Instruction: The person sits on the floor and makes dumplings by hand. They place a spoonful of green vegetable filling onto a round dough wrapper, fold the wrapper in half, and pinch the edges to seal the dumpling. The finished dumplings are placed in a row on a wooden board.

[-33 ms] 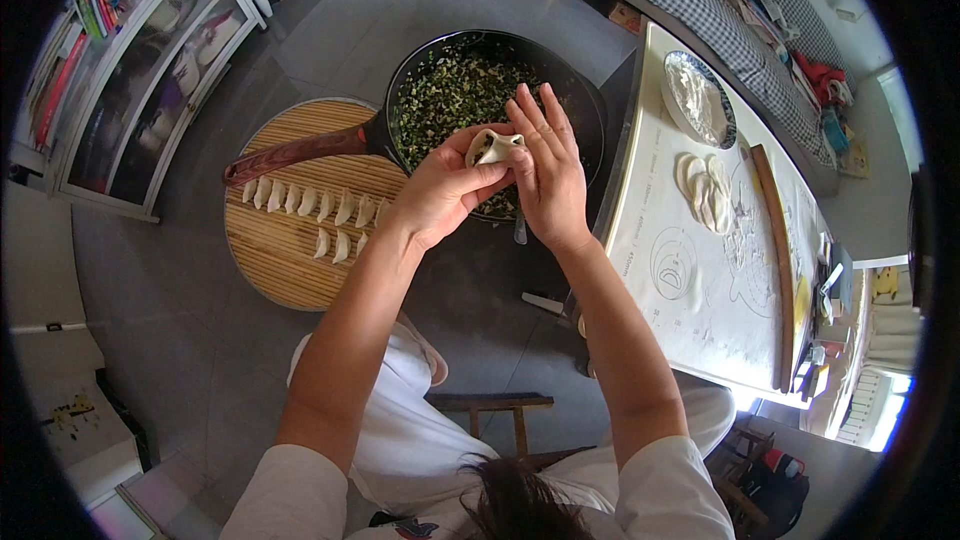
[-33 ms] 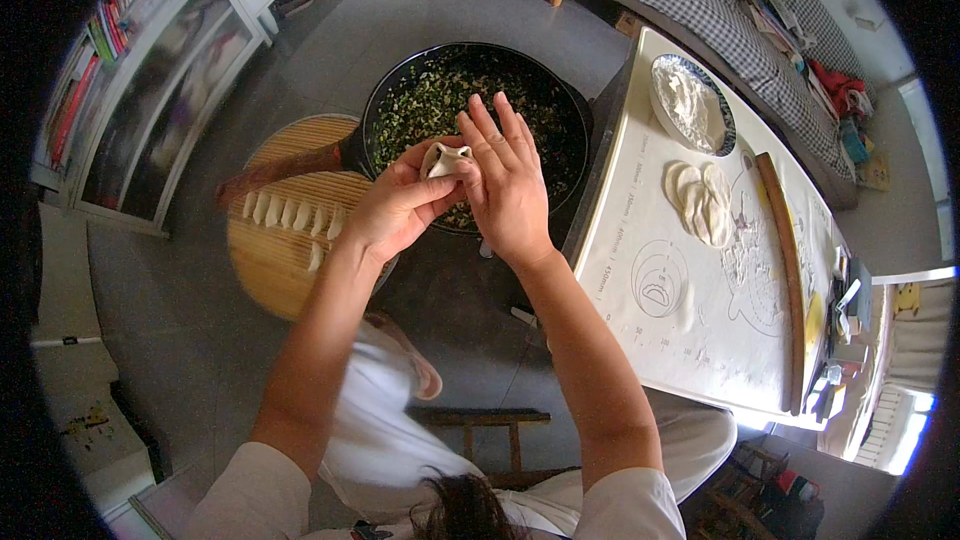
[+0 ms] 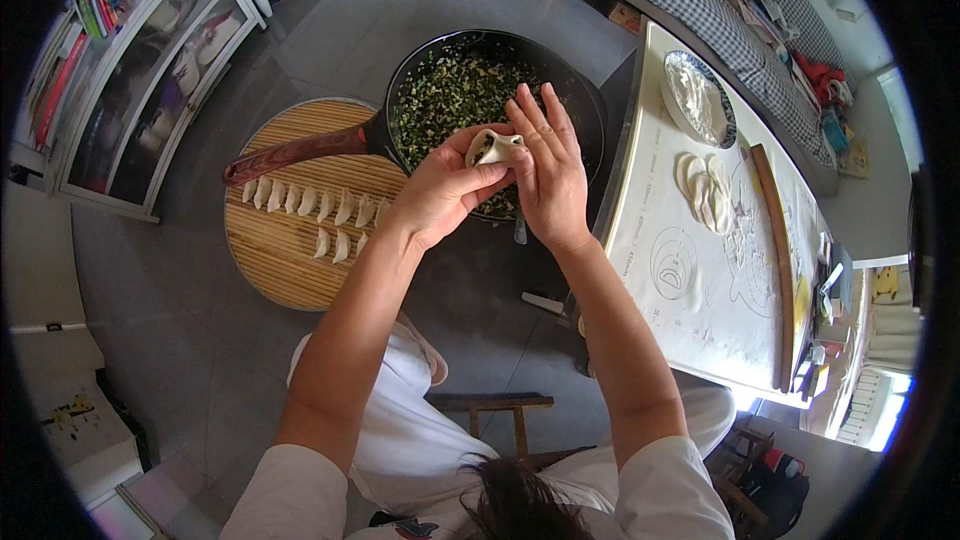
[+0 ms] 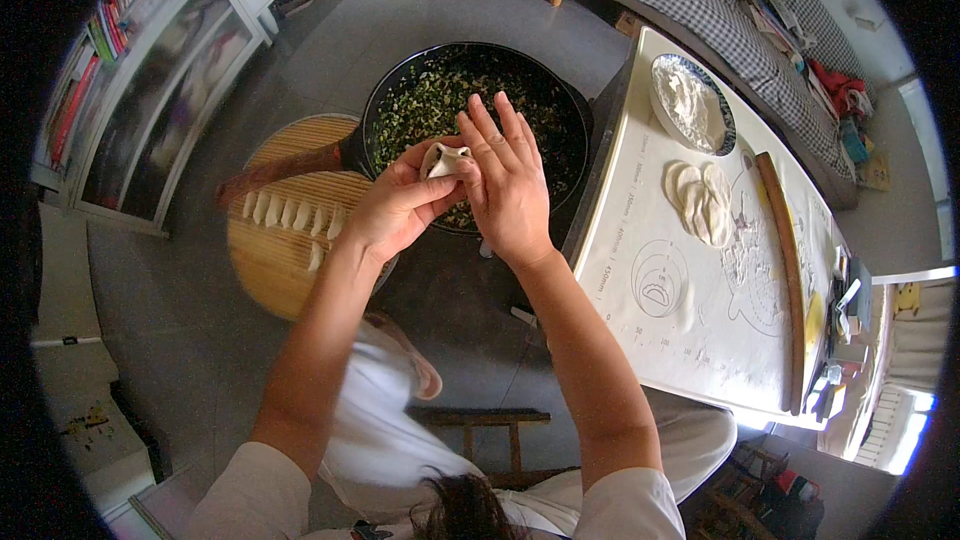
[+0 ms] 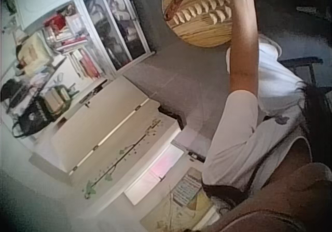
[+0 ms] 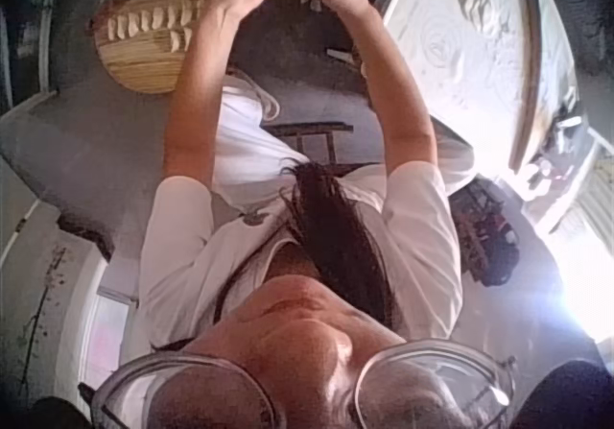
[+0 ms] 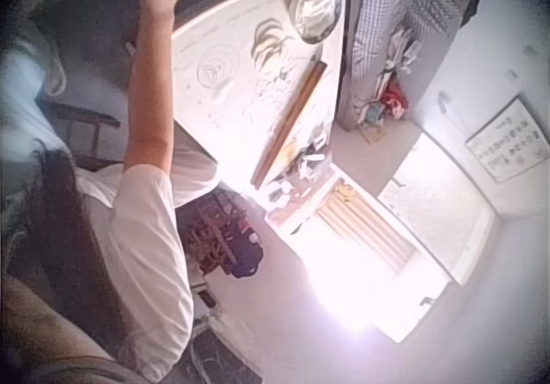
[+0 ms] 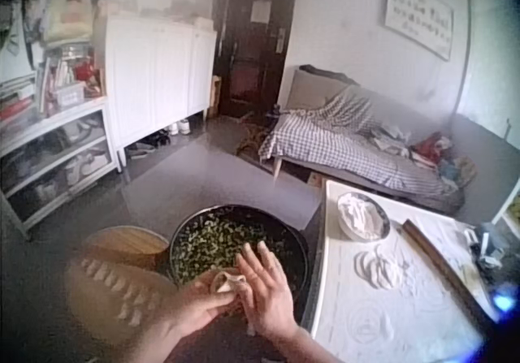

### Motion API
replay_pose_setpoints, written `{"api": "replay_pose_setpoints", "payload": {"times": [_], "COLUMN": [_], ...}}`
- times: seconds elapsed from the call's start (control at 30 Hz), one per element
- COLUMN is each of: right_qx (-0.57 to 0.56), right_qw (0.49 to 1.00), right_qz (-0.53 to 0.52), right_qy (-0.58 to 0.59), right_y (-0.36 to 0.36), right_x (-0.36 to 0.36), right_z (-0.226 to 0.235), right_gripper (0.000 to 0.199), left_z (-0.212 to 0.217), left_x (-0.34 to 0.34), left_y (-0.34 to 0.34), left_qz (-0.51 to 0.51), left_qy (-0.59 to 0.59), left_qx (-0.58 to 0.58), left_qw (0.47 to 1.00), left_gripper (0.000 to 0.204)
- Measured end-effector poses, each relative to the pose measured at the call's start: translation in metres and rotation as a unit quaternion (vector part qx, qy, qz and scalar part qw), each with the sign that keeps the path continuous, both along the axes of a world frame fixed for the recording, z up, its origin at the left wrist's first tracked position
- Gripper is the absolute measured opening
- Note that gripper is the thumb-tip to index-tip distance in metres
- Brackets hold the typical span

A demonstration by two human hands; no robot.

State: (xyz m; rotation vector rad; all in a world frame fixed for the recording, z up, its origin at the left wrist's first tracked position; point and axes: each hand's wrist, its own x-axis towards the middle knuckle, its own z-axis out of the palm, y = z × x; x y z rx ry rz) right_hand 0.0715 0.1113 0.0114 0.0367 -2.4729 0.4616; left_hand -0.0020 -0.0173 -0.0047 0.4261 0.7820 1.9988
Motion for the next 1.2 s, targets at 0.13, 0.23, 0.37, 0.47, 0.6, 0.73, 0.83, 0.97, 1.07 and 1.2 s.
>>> {"api": "replay_pose_setpoints", "payload": {"times": [0.13,0.23,0.37,0.47,0.6,0.73,0.83,0.97,1.07,1.2], "right_qx": [0.063,-0.070,-0.087,-0.049,-0.077,-0.181,-0.189,-0.220,-0.310,-0.374], "right_qw": [0.998,0.997,0.992,0.993,0.991,0.978,0.971,0.965,0.942,0.918], "right_qz": [-0.012,0.027,0.085,0.099,0.105,0.106,0.135,0.134,0.124,0.127], "right_qy": [0.009,0.027,-0.021,-0.041,-0.021,-0.004,-0.061,-0.055,-0.036,-0.019], "right_y": [0.002,-0.004,0.003,0.007,0.005,-0.004,0.002,0.008,0.003,-0.001], "right_x": [0.003,0.002,0.002,0.002,0.004,0.005,0.007,0.008,0.009,0.009], "right_z": [0.004,0.007,0.010,0.006,0.001,0.003,0.001,-0.003,-0.005,-0.004], "right_gripper": [0.045,0.049,0.047,0.040,0.038,0.036,0.035,0.026,0.023,0.023], "left_z": [0.006,0.004,0.004,0.004,0.005,0.005,0.005,0.004,0.004,-0.006], "left_x": [0.001,-0.002,-0.002,-0.002,-0.001,-0.002,-0.003,-0.003,-0.001,0.002], "left_y": [-0.001,-0.005,-0.006,-0.005,-0.004,-0.006,-0.009,-0.006,-0.007,-0.003], "left_qz": [-0.008,-0.015,-0.021,-0.027,-0.026,0.002,0.016,-0.005,-0.031,-0.064], "left_qy": [0.009,0.042,0.098,0.114,0.120,0.191,0.251,0.245,0.164,0.071], "left_qx": [-0.008,-0.033,-0.087,-0.097,-0.099,-0.145,-0.195,-0.175,-0.143,-0.113], "left_qw": [1.000,0.998,0.991,0.988,0.987,0.971,0.948,0.954,0.976,0.989], "left_gripper": [0.036,0.036,0.042,0.047,0.047,0.048,0.049,0.045,0.038,0.029]}}
